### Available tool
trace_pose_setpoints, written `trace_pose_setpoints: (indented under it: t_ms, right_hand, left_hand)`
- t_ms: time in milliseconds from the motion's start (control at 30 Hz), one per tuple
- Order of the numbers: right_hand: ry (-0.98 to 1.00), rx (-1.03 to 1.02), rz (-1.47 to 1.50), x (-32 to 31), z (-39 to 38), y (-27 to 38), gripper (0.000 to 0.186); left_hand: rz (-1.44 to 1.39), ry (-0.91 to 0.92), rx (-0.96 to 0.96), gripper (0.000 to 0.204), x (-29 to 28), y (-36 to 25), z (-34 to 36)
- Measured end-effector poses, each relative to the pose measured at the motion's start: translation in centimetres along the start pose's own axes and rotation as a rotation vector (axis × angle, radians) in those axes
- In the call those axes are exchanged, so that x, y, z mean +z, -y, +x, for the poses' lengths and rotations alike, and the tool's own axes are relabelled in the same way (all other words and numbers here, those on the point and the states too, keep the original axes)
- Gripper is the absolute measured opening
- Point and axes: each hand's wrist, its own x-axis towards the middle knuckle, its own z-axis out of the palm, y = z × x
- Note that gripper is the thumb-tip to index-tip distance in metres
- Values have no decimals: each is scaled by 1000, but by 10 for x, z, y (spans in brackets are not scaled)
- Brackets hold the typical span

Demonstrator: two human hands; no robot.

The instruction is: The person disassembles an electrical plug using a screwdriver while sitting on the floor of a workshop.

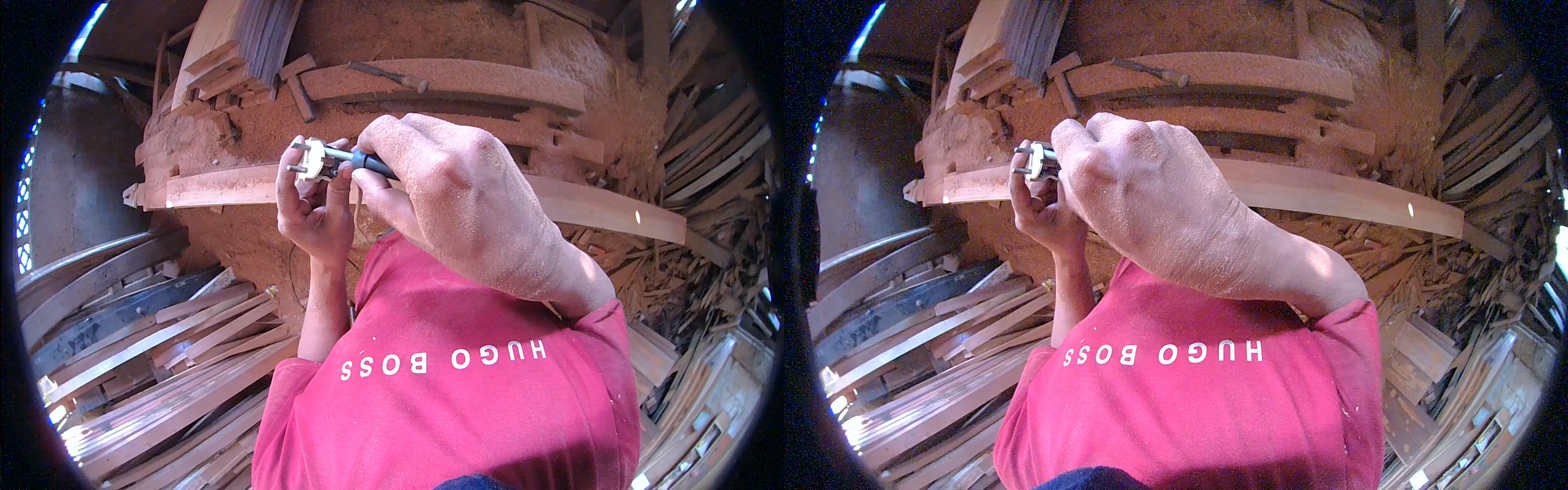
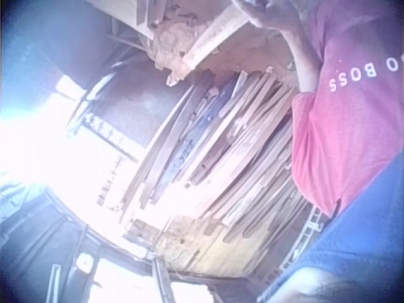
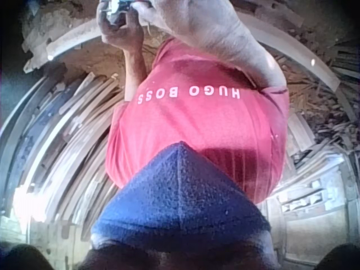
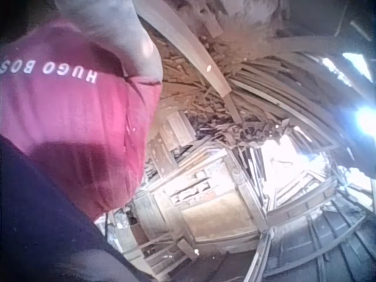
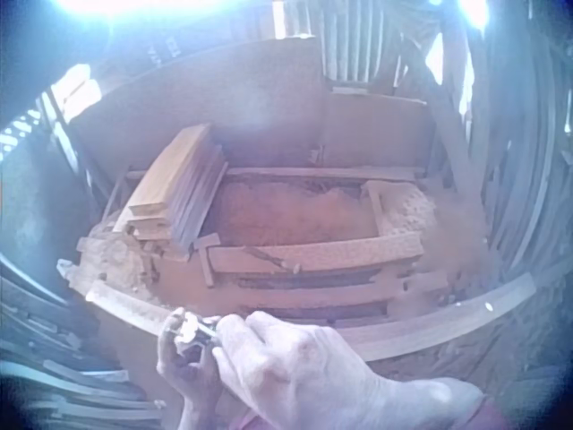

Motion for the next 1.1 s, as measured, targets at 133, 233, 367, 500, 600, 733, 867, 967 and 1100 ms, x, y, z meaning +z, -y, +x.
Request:
trace_pose_setpoints:
  t_ms: [133, 233, 367, 500, 600, 733, 867, 967, 1100]
  right_hand:
    - [-19, -278, -222, -11, 9, -3, 17]
    - [-63, -403, -338, -7, 7, -5, 22]
    - [61, -163, -458, -8, 4, -4, 23]
    - [145, -248, -538, -13, 11, -9, 23]
    - [18, -382, -520, -15, 14, -8, 24]
    - [-15, -352, -496, -10, 11, -4, 23]
    - [86, -208, -569, -8, 9, -6, 24]
    - [56, -334, -616, -11, 13, -11, 26]
    - [-95, -456, -567, -11, 15, -11, 18]
  left_hand:
    - [-61, 24, -33, 60, -3, 5, -5]
    - [-154, 43, -70, 59, -2, 8, -9]
    - [-158, 39, -75, 58, 8, 1, -6]
    - [-152, 23, -137, 58, 6, 3, -7]
    - [-140, 42, -166, 59, 5, 3, -8]
    - [-167, 73, -162, 60, 4, 4, -7]
    - [-150, 72, -147, 59, 5, 2, -6]
    - [-150, 77, -145, 58, 7, -2, -4]
    - [-180, 45, -189, 59, 11, -3, -4]
